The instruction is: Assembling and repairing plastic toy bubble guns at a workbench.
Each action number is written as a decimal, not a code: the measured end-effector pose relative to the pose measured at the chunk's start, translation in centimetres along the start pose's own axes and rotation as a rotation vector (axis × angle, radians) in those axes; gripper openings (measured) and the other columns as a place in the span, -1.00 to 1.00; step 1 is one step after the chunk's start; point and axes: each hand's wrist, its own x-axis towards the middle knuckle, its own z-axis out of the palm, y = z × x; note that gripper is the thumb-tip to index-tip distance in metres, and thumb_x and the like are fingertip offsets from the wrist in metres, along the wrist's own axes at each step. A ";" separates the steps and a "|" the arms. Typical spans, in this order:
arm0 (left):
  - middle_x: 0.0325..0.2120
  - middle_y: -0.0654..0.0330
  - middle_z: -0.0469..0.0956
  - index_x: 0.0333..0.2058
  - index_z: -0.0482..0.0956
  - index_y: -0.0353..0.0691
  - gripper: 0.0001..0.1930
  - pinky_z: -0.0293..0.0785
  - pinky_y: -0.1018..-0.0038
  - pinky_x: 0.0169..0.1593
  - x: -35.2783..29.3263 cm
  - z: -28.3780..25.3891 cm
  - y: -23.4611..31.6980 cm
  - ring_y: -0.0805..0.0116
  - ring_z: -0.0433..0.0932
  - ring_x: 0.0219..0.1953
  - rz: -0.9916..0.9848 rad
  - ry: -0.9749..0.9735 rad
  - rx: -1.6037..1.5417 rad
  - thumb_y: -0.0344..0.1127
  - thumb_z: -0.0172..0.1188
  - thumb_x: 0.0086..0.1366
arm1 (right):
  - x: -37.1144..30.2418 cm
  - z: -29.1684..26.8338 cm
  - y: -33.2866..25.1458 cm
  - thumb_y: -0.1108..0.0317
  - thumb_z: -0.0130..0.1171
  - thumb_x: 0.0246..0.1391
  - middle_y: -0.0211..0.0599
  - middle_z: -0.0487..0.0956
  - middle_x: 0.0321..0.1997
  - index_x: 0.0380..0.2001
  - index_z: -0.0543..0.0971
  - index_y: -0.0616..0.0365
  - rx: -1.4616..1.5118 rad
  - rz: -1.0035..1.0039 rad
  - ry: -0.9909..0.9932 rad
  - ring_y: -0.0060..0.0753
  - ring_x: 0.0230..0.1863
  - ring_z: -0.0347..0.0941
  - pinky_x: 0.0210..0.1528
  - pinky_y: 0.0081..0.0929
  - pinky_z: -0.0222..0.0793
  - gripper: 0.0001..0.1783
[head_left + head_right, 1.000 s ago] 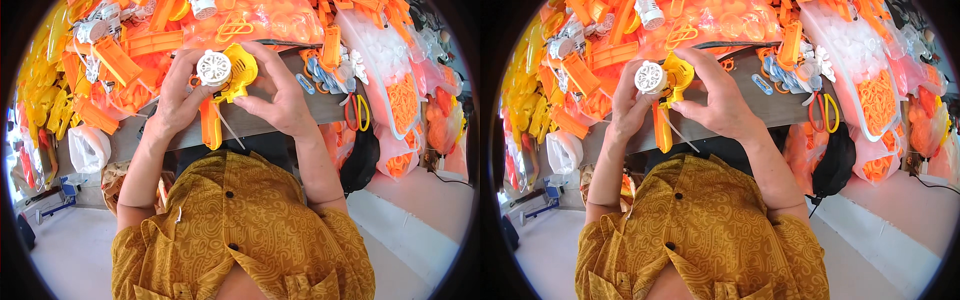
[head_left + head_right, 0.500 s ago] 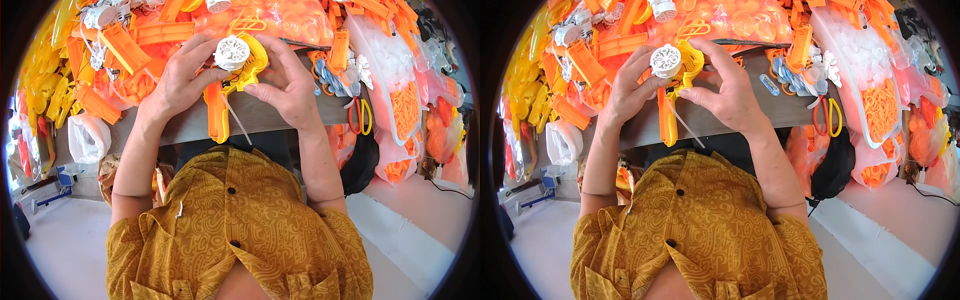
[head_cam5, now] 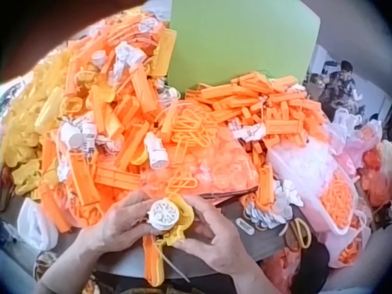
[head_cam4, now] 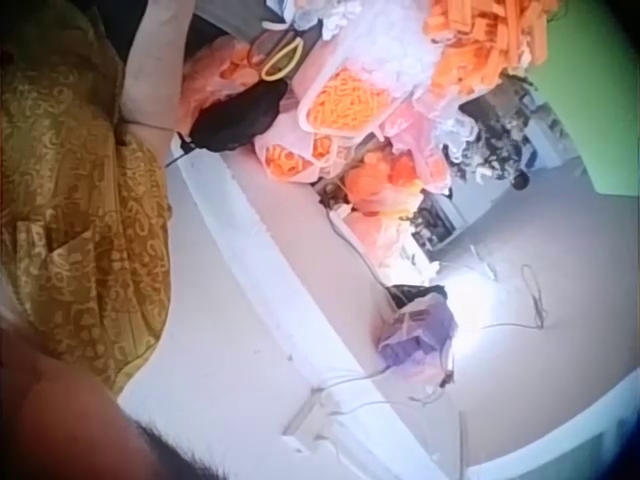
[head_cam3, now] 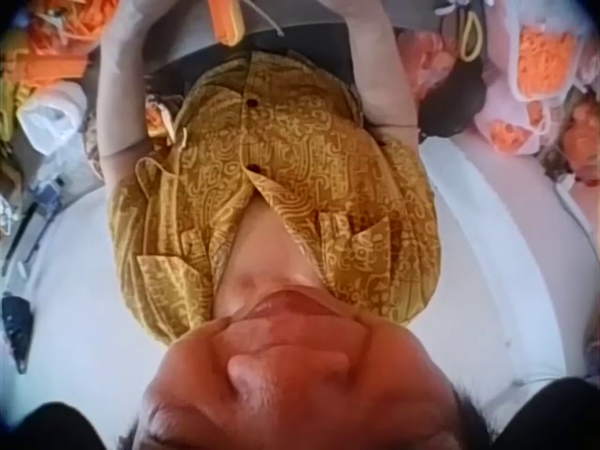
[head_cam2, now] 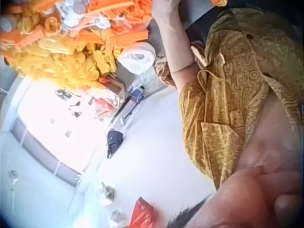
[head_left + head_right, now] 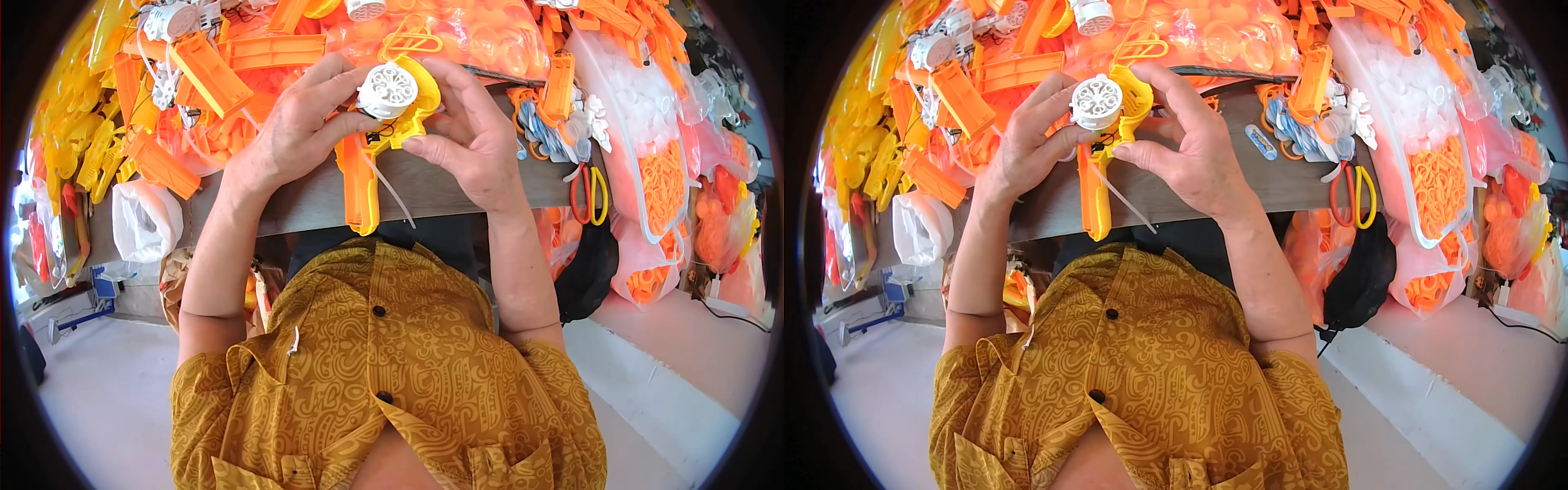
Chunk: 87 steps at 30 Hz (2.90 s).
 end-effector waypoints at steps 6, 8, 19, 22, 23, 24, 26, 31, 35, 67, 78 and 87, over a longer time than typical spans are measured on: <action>-0.48 0.13 0.27 -0.09 0.39 -0.32 -0.56 0.30 0.49 -0.35 -0.2 0.3 0.3 0.28 0.33 -0.43 -0.012 0.041 0.045 -0.46 0.19 -0.02 | -0.2 0.3 0.0 0.69 0.12 -0.19 -0.13 0.26 0.09 0.08 0.15 0.35 0.024 -0.008 0.024 -0.35 0.11 0.20 0.04 -0.42 0.29 -0.32; -0.48 0.13 0.27 -0.08 0.38 -0.32 -0.55 0.30 0.49 -0.35 -0.2 0.3 0.2 0.28 0.33 -0.43 0.034 0.044 0.079 -0.47 0.19 -0.02 | -0.2 0.4 -0.2 0.69 0.14 -0.21 -0.13 0.27 0.08 0.07 0.16 0.35 0.027 0.008 0.039 -0.36 0.11 0.21 0.06 -0.42 0.28 -0.31; -0.49 0.13 0.25 -0.04 0.37 -0.30 -0.52 0.30 0.48 -0.34 -0.4 0.5 0.6 0.27 0.32 -0.43 0.031 0.064 0.116 -0.48 0.19 -0.02 | -0.2 1.6 -0.7 0.70 0.17 -0.26 -0.17 0.31 0.06 0.06 0.19 0.31 0.033 -0.005 0.095 -0.37 0.12 0.22 0.07 -0.45 0.27 -0.29; -0.49 0.13 0.24 -0.04 0.36 -0.29 -0.52 0.30 0.48 -0.33 -0.5 0.5 1.0 0.26 0.31 -0.43 -0.004 0.064 0.131 -0.48 0.19 -0.01 | -0.1 1.9 -1.1 0.71 0.17 -0.27 -0.20 0.32 0.05 0.05 0.21 0.29 0.031 0.015 0.116 -0.39 0.12 0.23 0.07 -0.46 0.26 -0.30; -0.49 0.12 0.25 -0.05 0.37 -0.31 -0.52 0.31 0.47 -0.33 -0.5 0.5 1.3 0.24 0.32 -0.43 -0.018 0.062 0.142 -0.48 0.19 -0.02 | -0.2 2.0 -1.2 0.71 0.16 -0.27 -0.21 0.32 0.04 0.04 0.21 0.29 0.026 0.028 0.121 -0.39 0.11 0.23 0.07 -0.46 0.26 -0.30; -0.49 0.11 0.25 -0.06 0.38 -0.32 -0.52 0.31 0.45 -0.33 -0.4 0.6 1.4 0.22 0.32 -0.43 -0.032 0.060 0.153 -0.48 0.20 -0.03 | -0.3 1.9 -1.2 0.71 0.16 -0.27 -0.21 0.32 0.04 0.04 0.21 0.29 0.026 0.027 0.122 -0.39 0.11 0.23 0.07 -0.46 0.26 -0.30; -0.48 0.09 0.26 -0.07 0.38 -0.33 -0.52 0.32 0.44 -0.32 -0.3 1.0 1.7 0.20 0.34 -0.42 0.024 0.077 0.213 -0.48 0.20 -0.05 | -0.5 2.0 -1.1 0.73 0.14 -0.27 -0.22 0.33 0.04 0.03 0.22 0.29 0.042 0.038 0.145 -0.40 0.10 0.24 0.07 -0.48 0.26 -0.32; -0.44 0.07 0.33 -0.09 0.33 -0.31 -0.48 0.34 0.37 -0.27 0.2 3.0 2.1 0.13 0.39 -0.34 0.105 0.036 0.370 -0.43 0.22 -0.10 | -2.1 -0.8 -0.2 0.69 0.17 -0.31 -0.24 0.33 0.04 0.06 0.21 0.27 -0.100 0.050 0.106 -0.38 0.07 0.26 0.07 -0.44 0.23 -0.27; -0.40 0.12 0.38 -0.09 0.34 -0.30 -0.46 0.32 0.33 -0.22 0.4 4.4 1.7 0.13 0.38 -0.32 0.150 0.009 0.402 -0.39 0.25 -0.14 | -4.2 -2.3 2.0 0.61 0.23 -0.34 -0.25 0.32 0.05 0.07 0.22 0.25 -0.406 0.120 0.072 -0.38 0.06 0.26 0.09 -0.42 0.17 -0.23; -0.15 0.02 0.27 -0.22 0.38 -0.25 -0.60 0.26 0.21 -0.12 -2.7 4.6 0.3 0.04 0.28 -0.13 -0.030 0.099 0.451 -0.16 0.22 0.00 | -4.5 0.2 1.6 0.51 0.23 -0.27 -0.15 0.37 -0.10 -0.15 0.42 0.22 -1.079 -0.151 0.201 -0.14 -0.12 0.31 -0.09 -0.34 0.24 -0.52; -0.13 0.04 0.26 -0.25 0.36 -0.25 -0.64 0.26 0.22 -0.15 -2.6 4.9 -0.3 0.07 0.29 -0.15 -0.002 0.094 0.543 -0.15 0.15 0.06 | -4.4 0.4 2.3 0.54 0.21 -0.28 -0.13 0.35 -0.05 -0.10 0.38 0.23 -1.124 -0.183 0.198 -0.10 -0.13 0.30 -0.11 -0.33 0.23 -0.46; -0.19 0.08 0.36 -0.24 0.40 -0.26 -0.74 0.28 0.22 -0.17 -3.0 4.1 0.1 0.08 0.34 -0.20 0.056 0.253 0.500 -0.36 0.13 0.05 | -7.2 1.9 1.2 0.47 0.21 -0.23 -0.15 0.41 -0.22 -0.23 0.41 0.24 -1.036 -0.216 0.225 -0.11 -0.29 0.36 -0.25 -0.36 0.30 -0.61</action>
